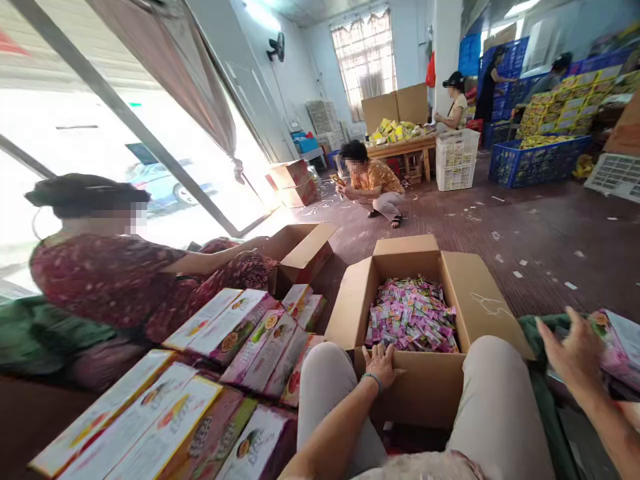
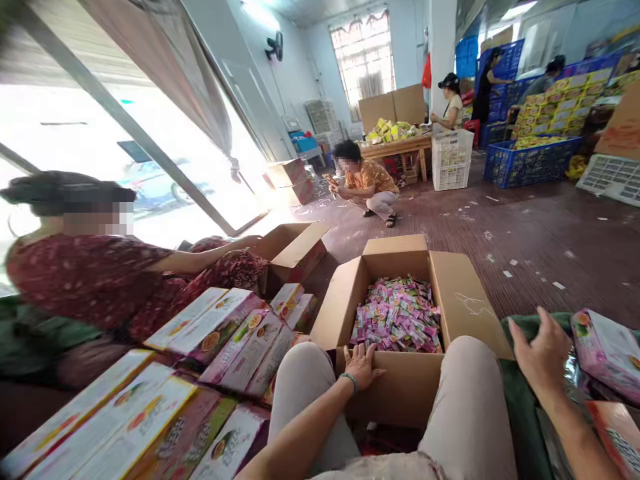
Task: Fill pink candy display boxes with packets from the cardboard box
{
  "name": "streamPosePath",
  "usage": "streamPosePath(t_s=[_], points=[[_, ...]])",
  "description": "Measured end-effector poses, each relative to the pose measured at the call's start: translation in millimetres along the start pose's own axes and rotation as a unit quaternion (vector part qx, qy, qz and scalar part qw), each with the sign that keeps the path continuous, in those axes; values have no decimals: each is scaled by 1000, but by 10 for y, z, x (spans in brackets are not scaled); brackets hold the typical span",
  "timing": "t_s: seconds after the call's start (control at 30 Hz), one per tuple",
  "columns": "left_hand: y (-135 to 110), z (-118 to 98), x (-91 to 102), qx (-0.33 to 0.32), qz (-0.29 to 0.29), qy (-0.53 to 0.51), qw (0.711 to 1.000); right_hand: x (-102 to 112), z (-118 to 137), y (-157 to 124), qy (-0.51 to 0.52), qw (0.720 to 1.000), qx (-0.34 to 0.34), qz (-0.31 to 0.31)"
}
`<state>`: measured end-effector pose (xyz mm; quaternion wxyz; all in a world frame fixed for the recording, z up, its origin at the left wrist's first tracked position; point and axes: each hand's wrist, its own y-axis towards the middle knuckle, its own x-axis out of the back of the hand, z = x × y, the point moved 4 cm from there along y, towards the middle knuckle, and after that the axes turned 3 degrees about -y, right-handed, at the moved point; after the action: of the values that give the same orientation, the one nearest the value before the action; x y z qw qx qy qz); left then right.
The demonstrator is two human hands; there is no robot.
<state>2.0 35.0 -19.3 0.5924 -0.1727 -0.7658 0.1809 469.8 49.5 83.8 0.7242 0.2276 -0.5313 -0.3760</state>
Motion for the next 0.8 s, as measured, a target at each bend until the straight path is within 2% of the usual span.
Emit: streamPosePath(t_s=[0.13, 0.23, 0.33, 0.4, 0.5, 0.57, 0.63, 0.67, 0.73, 0.8], points=[[-47, -45, 58, -6, -1, -29, 1000, -455, 1031, -140, 15, 986, 138, 88], [-69, -45, 165, -28, -13, -71, 997, -740, 1467, -340, -36, 942, 262, 207], [-225, 66, 348, -39, -65, -131, 989, -892, 1525, -411, -59, 909, 295, 289], [-468, 233, 521, -49, -153, -178, 971, -934, 1431, -392, -79, 892, 282, 345], [-996, 645, 773, -56, -330, -227, 915, -922, 1282, -316, -120, 865, 279, 398], [-1346, 991, 829, -6, -384, -224, 896, -874, 1244, -219, -139, 860, 259, 418], [-1666, 1334, 783, 80, -384, -204, 897, -794, 1266, -121, -155, 847, 219, 460], [-1812, 1495, 725, 131, -362, -185, 904, -739, 1296, -81, -165, 836, 197, 484], [-2074, 1804, 560, 228, -285, -135, 921, -616, 1385, -24, -181, 818, 175, 518], [-2282, 2111, 372, 295, -199, -98, 930, -525, 1472, 11, -193, 812, 173, 524]])
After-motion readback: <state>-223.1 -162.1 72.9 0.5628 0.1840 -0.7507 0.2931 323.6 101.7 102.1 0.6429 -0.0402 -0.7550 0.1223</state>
